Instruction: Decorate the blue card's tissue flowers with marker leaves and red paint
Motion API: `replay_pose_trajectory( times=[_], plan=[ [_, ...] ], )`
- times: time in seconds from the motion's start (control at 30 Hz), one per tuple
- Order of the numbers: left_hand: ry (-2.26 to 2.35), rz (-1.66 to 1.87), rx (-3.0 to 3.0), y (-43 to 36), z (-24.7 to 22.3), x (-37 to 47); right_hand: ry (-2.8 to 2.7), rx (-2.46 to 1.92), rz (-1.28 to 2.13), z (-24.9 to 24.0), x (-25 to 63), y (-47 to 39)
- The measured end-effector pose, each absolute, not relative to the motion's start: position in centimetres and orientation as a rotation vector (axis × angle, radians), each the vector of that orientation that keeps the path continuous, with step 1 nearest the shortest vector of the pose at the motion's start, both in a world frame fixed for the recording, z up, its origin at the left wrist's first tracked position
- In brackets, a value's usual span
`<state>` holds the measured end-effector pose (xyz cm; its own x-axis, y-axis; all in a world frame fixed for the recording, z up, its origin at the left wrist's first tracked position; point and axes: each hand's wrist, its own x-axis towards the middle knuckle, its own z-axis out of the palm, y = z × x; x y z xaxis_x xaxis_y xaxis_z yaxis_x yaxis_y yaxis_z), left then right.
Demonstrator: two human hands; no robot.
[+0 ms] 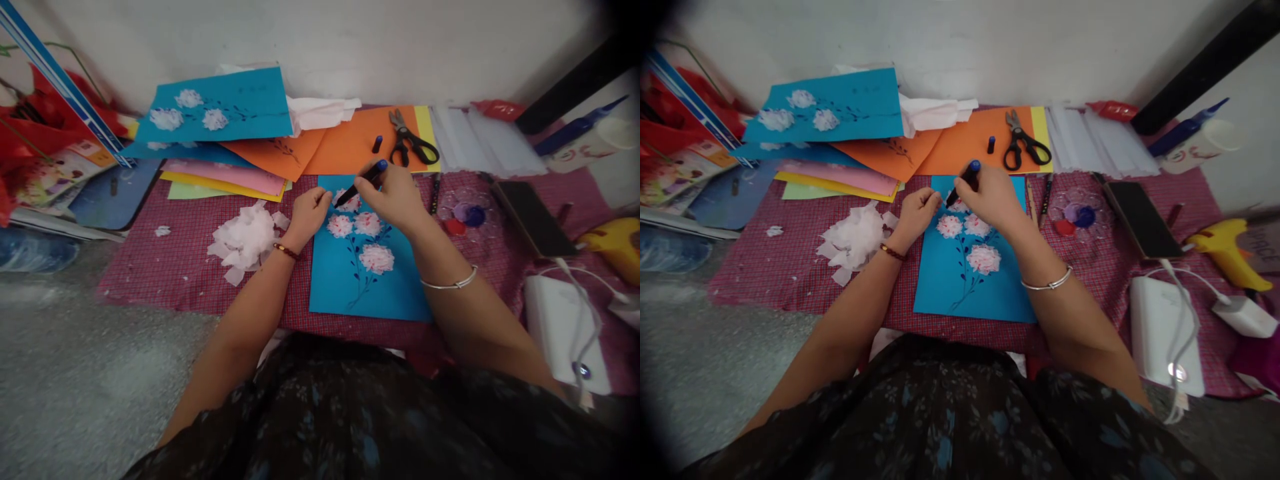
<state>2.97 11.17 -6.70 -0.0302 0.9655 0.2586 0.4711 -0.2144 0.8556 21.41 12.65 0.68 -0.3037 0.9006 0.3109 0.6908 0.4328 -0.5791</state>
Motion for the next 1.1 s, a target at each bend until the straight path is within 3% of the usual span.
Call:
replay_pose_trajectory(
  times=[0.37, 1.1],
  plan=[
    [1.480, 1.238, 1.670, 10.7, -6.2, 3.0, -1.968, -1.382, 0.400, 2.6, 24.2, 13.6],
    [1.513, 1.187, 1.751, 10.6, -6.2, 2.8, -2.013, -1.395, 0.268, 1.7, 23.9, 13.7]
  ],
)
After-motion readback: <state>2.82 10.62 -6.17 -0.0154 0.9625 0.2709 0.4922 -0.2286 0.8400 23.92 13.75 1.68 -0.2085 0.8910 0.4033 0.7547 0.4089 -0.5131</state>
